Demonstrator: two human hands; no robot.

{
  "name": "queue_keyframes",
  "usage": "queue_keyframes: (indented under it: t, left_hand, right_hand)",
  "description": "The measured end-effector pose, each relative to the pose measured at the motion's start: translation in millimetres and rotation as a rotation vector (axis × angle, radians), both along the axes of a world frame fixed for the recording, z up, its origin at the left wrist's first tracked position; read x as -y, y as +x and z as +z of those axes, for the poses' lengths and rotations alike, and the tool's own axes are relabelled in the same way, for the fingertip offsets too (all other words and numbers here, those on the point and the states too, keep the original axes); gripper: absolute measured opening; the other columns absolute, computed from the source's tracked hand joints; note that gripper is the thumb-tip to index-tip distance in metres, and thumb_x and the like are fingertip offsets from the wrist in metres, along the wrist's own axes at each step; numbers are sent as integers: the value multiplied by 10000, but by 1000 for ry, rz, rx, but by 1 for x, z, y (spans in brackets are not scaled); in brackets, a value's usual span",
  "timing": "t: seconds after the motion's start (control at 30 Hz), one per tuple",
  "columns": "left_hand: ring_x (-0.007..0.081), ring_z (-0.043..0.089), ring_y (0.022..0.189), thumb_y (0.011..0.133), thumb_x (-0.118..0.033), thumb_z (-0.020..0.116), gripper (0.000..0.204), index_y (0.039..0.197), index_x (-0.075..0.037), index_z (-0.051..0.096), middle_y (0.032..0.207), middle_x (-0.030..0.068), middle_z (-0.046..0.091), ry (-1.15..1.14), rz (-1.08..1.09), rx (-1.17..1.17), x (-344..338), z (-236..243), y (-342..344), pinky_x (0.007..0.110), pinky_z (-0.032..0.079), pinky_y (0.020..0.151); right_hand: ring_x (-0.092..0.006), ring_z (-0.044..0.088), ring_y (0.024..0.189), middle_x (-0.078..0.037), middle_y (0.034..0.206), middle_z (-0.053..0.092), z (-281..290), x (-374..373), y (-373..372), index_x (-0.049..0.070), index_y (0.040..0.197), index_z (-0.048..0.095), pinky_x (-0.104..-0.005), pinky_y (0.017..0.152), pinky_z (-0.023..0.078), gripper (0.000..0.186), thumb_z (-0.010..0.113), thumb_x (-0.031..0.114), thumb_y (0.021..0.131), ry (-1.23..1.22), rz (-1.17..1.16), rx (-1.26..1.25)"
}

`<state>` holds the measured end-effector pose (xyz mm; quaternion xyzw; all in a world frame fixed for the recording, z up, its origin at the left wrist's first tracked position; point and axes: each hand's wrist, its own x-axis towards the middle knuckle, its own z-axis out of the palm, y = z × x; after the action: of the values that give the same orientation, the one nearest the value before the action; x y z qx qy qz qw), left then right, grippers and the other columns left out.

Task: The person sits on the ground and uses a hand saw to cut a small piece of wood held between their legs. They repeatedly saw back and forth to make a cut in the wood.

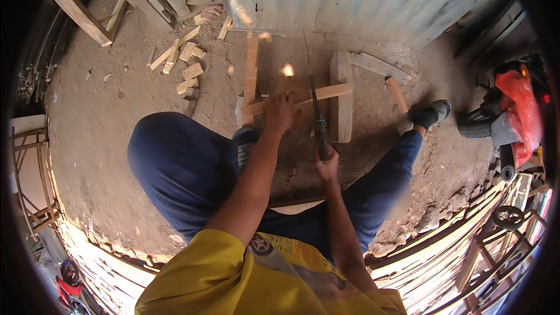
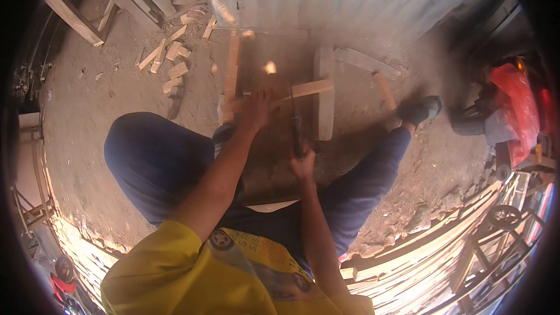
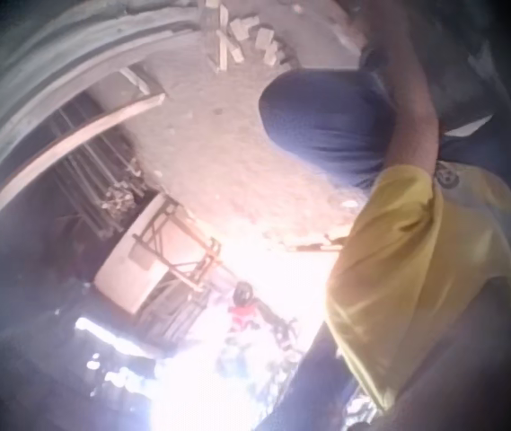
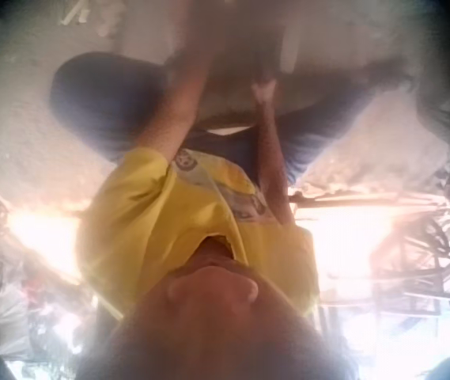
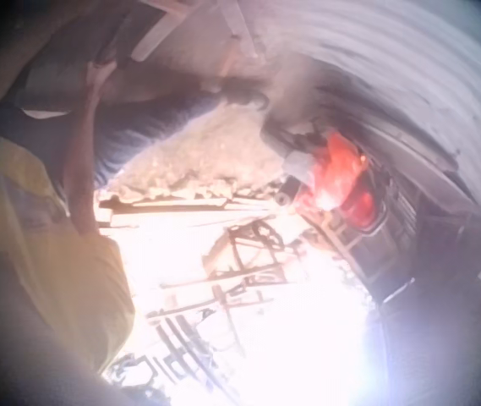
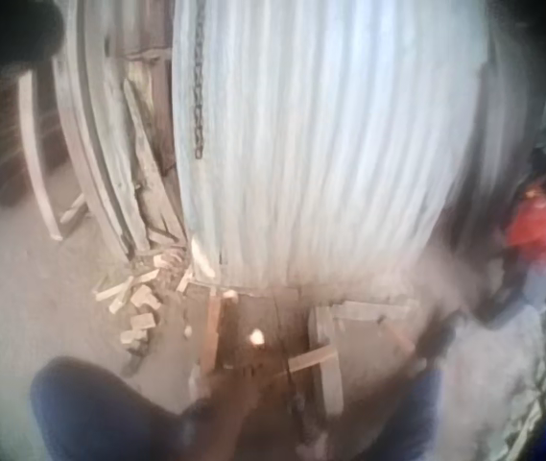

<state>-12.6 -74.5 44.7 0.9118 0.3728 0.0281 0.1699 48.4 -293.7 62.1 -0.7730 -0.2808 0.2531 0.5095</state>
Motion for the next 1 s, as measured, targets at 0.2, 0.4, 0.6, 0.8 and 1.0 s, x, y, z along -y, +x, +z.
queue_keyframes:
  t: [0.2, 0.4, 0.6, 0.8, 1.0]
  left_hand:
    - [373, 207, 1396, 778, -362, 722, 891, 1484, -106, 243, 1504, 182, 232, 135, 51, -114, 15, 5, 6, 661, 185, 1070]
    - [390, 156, 1417, 758, -357, 734, 996, 1516, -120, 134, 1543, 203, 136, 83, 77, -138, 28, -4, -7, 654, 165, 1087]
    - [386, 124, 1433, 744, -355, 737, 1035, 1524, -134, 93, 1563, 197, 87, 40, 67, -202, 22, 8, -13, 650, 162, 1090]
    - [360, 121, 1442, 779, -282, 710, 971, 1524, -163, 100, 1567, 184, 94, -63, 60, -211, 27, 20, -16, 644, 155, 1099]
    - [361, 184, 1423, 796, -155, 650, 858, 1508, -151, 172, 1536, 197, 177, 32, 61, -182, 23, 7, -20, 657, 173, 1085]
  right_hand:
    - [-266, 557, 603, -159, 638, 518, 21, -10, -3, -8, 819, 559, -343, 584, 449, 116, 648, 59, 785, 29, 119, 156]
    - [-451, 550, 847, -256, 757, 577, 30, -5, -10, 6, 853, 580, -418, 638, 482, 126, 647, 85, 780, -8, 144, 177]
    - [-441, 583, 855, -253, 804, 600, 36, -8, -15, 12, 897, 587, -458, 678, 478, 179, 659, 117, 772, -47, 171, 189]
    - [-323, 625, 691, -217, 703, 584, 38, -1, -19, -8, 823, 566, -402, 627, 472, 246, 683, 209, 824, 5, 128, 238]
    - [-76, 411, 620, -43, 592, 492, 57, 5, -14, -14, 764, 575, -317, 543, 398, 389, 660, 343, 893, -54, -74, 23]
